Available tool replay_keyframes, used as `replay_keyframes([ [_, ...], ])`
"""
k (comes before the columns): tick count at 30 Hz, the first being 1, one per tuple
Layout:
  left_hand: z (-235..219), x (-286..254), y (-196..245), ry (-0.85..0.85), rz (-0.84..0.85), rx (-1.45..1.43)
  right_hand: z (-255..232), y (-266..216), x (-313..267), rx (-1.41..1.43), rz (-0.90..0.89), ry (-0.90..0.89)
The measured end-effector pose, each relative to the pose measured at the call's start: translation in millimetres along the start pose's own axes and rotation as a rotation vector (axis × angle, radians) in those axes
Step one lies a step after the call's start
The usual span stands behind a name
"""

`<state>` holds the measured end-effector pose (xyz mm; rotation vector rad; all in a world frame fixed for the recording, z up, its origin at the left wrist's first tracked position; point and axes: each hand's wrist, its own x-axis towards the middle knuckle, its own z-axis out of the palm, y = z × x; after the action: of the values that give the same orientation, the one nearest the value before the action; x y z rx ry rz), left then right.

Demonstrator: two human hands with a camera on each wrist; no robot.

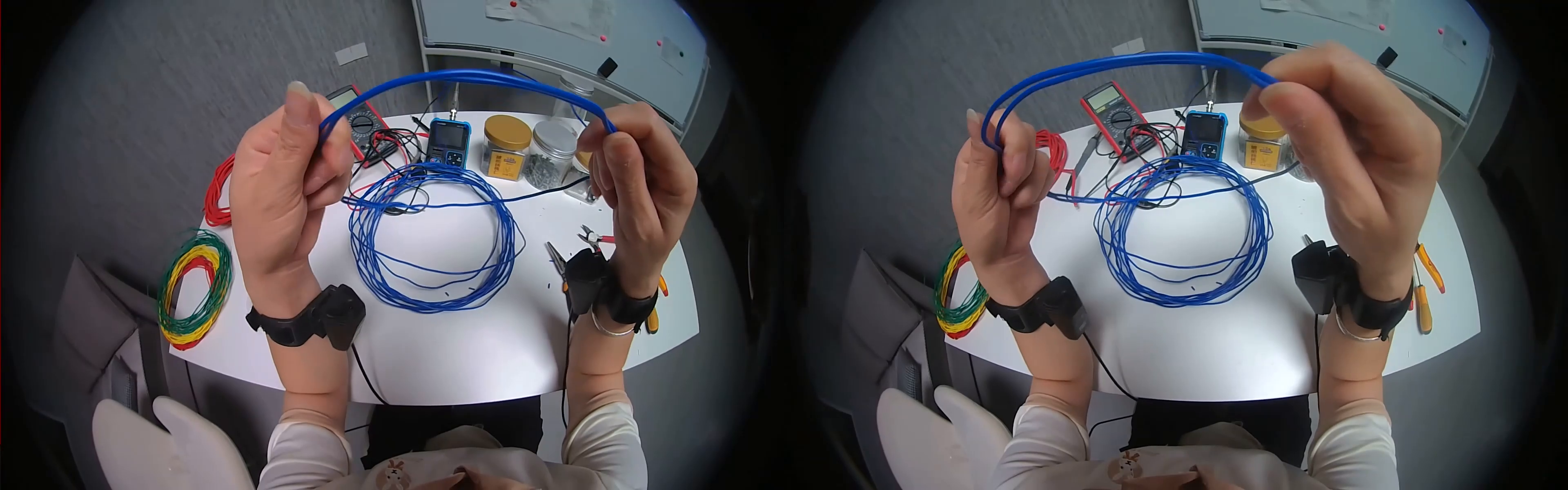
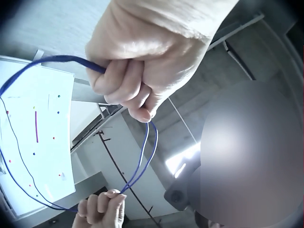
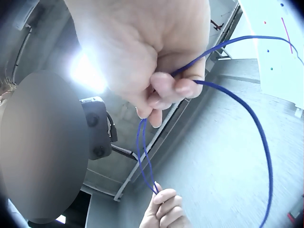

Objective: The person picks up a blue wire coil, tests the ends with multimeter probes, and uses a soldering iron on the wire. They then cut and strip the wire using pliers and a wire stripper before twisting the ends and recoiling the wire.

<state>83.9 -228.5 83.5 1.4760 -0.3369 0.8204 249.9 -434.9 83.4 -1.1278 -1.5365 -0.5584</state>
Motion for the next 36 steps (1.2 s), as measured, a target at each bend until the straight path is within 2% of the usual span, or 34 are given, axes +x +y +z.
replay_keyframes([
  [2,-1.6,2.3,2.8,-0.102,-0.006,0.041,-0.6,1.2,2.0,-0.027,-0.060,-0.025],
  [5,27.2,-4.8,5.3,0.070,0.185,0.586,1.5,-7.6,4.4,-0.118,-0.105,-0.066],
  [7,45.9,-11.2,12.9,0.033,0.274,0.756,11.7,-17.0,5.3,-0.209,-0.137,-0.094],
  [10,58.5,-16.9,9.6,0.002,0.416,0.912,31.9,-27.2,-0.1,-0.298,-0.134,-0.113],
  [13,55.3,-19.3,10.5,-0.076,0.401,0.978,34.9,-35.5,-2.0,-0.353,-0.082,-0.160],
  [17,51.0,-17.1,14.8,-0.121,0.244,0.796,31.3,-41.1,-3.3,-0.414,-0.083,-0.196],
  [19,49.8,-16.9,16.0,-0.090,0.166,0.721,29.7,-41.3,-1.0,-0.402,-0.089,-0.196],
  [23,42.8,-14.4,14.9,-0.055,0.136,0.658,17.7,-30.2,2.9,-0.293,-0.152,-0.198],
  [26,31.0,-10.6,14.5,-0.166,0.014,0.415,16.9,-24.6,2.5,-0.238,-0.189,-0.142],
  [28,3.4,-7.4,9.9,-0.296,-0.075,0.103,10.5,-19.3,3.9,-0.211,-0.174,-0.109],
  [31,-20.8,-3.5,2.4,-0.406,-0.053,0.105,4.5,-13.0,2.8,-0.181,-0.120,-0.073],
  [35,-20.6,-2.0,1.9,-0.369,-0.173,0.019,6.3,-11.1,1.9,-0.176,-0.065,-0.071],
  [36,-18.4,-3.2,-0.2,-0.334,-0.132,0.043,6.7,-10.5,1.6,-0.157,-0.058,-0.068],
])
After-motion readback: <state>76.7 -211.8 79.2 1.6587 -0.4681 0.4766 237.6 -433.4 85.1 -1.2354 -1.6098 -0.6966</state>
